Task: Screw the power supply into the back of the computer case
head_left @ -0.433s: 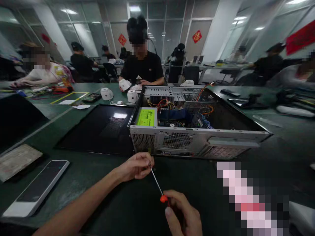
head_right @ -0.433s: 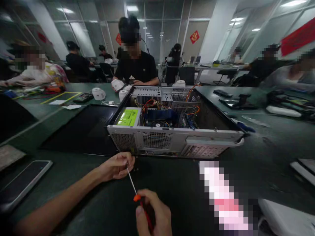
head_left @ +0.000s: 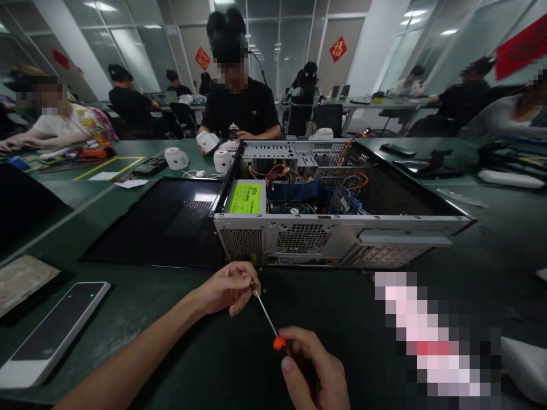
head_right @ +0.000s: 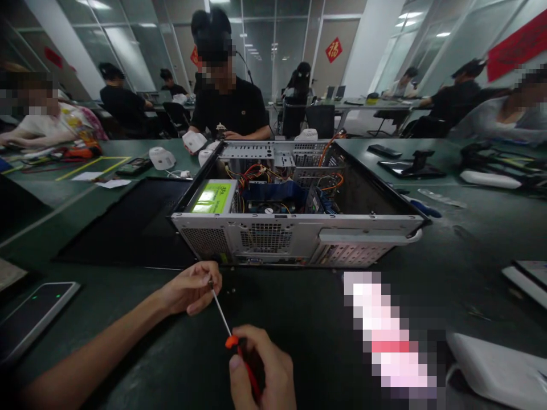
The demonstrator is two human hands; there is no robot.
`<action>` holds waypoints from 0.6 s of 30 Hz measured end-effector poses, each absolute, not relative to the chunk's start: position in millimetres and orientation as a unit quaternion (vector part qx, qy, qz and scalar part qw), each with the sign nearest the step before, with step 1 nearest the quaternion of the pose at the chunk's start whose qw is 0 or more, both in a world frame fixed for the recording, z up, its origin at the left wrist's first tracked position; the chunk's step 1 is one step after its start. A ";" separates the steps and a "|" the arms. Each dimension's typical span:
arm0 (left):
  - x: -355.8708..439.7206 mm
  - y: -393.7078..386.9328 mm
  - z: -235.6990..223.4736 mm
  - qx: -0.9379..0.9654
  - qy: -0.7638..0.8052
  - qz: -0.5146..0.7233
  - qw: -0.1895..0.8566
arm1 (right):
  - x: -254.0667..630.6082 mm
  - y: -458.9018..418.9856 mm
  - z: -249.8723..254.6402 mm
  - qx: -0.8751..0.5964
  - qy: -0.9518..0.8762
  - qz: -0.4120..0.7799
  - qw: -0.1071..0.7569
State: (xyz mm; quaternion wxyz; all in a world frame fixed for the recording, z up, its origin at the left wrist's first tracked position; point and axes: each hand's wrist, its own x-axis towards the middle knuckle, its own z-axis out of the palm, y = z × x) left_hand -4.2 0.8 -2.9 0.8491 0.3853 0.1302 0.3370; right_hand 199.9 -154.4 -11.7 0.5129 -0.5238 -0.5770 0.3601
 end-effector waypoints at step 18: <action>-6.2 0.4 9.7 0.469 0.159 0.366 0.788 | 199.4 -149.4 -5.5 -0.543 -0.582 0.386 0.466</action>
